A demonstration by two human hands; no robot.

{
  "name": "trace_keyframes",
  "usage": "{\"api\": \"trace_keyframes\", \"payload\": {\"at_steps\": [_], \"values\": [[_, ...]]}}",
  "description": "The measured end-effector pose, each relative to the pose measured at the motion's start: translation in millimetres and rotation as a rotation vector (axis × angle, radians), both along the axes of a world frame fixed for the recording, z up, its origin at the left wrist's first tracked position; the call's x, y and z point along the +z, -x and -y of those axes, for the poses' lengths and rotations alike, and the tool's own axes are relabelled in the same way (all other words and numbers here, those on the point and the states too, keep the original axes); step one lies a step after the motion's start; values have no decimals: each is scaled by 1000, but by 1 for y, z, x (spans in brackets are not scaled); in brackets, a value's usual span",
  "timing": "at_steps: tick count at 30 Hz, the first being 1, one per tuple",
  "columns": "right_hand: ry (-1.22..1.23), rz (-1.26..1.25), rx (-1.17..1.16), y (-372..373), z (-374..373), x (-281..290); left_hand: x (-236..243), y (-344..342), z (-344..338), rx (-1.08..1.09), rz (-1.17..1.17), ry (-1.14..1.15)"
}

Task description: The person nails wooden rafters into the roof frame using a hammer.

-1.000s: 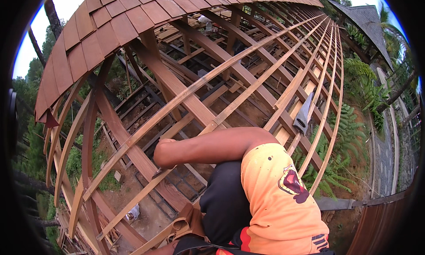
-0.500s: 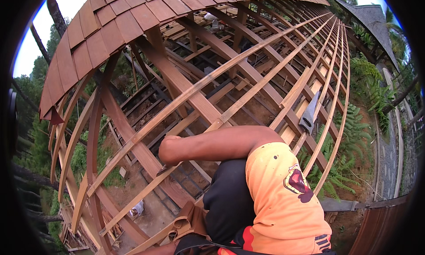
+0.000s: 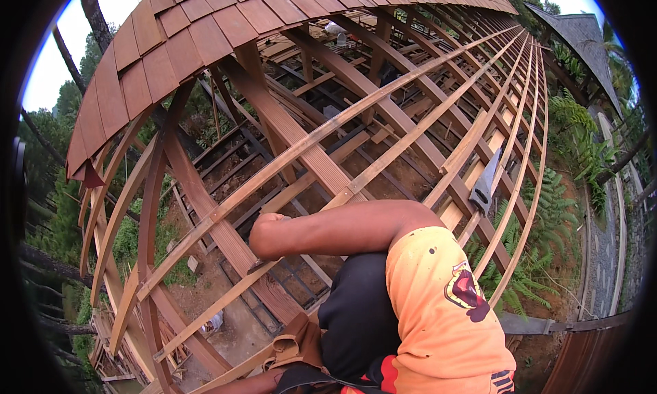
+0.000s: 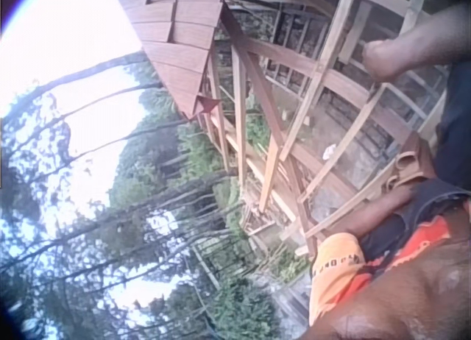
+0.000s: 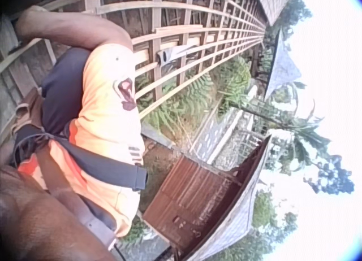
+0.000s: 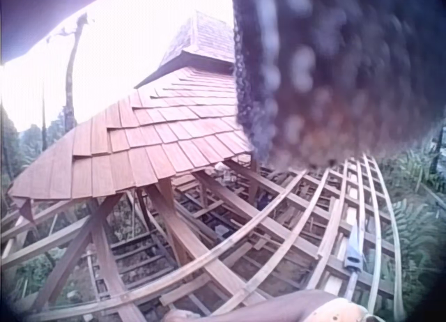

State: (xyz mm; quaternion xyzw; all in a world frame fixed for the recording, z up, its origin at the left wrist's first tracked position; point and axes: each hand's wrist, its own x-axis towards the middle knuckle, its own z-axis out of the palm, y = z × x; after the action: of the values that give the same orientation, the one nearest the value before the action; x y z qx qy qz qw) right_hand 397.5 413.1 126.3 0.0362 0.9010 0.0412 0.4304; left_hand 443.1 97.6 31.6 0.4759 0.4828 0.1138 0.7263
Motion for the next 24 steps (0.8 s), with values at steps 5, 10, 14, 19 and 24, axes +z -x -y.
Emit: {"api": "trace_keyframes", "payload": {"at_steps": [5, 10, 14, 19, 24], "values": [[5, -39, 93, -10, -3, 1, -4, -4, 6, 5, 24, -42], [25, -77, 104, -13, -4, 0, 5, -8, 13, -44, 38, -173], [14, -61, 144, -17, -11, -4, 91, 24, -53, -441, 51, -310], [16, -135, 65, -19, -13, 2, 82, 95, -63, 347, 411, -16], [30, -183, 39, -28, -17, -5, 17, 152, -71, 969, 342, -159]]}}
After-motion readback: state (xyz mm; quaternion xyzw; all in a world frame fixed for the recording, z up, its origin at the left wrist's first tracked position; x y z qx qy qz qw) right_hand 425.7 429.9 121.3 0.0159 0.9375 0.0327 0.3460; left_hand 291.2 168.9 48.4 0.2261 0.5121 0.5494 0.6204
